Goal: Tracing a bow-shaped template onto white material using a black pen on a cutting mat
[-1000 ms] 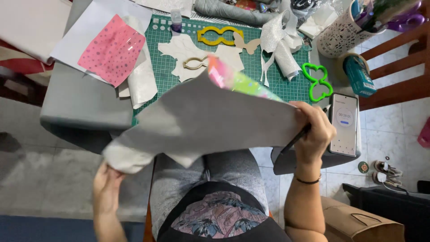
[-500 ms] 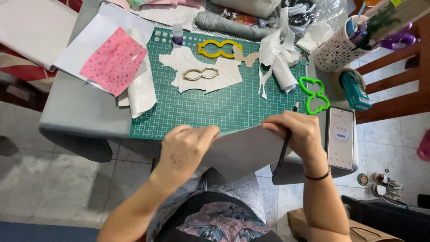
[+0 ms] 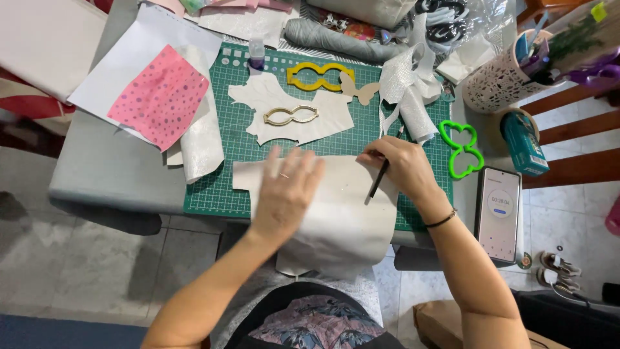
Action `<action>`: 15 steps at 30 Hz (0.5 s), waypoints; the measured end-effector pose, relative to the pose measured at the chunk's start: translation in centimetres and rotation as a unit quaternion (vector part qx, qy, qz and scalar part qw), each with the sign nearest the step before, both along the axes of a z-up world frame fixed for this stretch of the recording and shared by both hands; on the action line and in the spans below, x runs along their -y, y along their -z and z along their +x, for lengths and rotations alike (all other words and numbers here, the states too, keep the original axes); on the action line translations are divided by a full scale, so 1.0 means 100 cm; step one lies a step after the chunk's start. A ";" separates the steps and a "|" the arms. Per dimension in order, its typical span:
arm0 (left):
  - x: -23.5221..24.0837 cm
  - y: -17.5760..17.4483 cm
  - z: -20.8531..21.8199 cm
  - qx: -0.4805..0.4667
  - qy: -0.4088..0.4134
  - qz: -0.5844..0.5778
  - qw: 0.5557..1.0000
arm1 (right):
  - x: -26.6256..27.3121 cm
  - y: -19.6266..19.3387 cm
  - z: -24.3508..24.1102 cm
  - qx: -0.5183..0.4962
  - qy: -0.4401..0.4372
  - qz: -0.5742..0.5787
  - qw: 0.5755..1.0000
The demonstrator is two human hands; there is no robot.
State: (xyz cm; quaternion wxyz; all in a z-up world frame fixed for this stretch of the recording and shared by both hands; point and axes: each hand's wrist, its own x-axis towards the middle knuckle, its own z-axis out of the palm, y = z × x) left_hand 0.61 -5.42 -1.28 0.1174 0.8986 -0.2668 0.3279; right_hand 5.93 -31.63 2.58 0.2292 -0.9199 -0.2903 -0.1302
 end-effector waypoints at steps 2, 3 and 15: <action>0.037 0.007 -0.021 -0.050 0.050 -0.047 0.996 | -0.001 0.002 -0.001 -0.009 0.009 0.000 1.000; 0.055 0.010 -0.031 -0.097 0.097 -0.093 0.986 | -0.002 0.002 -0.001 -0.016 0.015 0.001 1.000; 0.021 -0.009 -0.025 -0.125 0.185 -0.011 0.975 | 0.021 -0.025 0.127 -0.049 -0.002 -0.189 0.981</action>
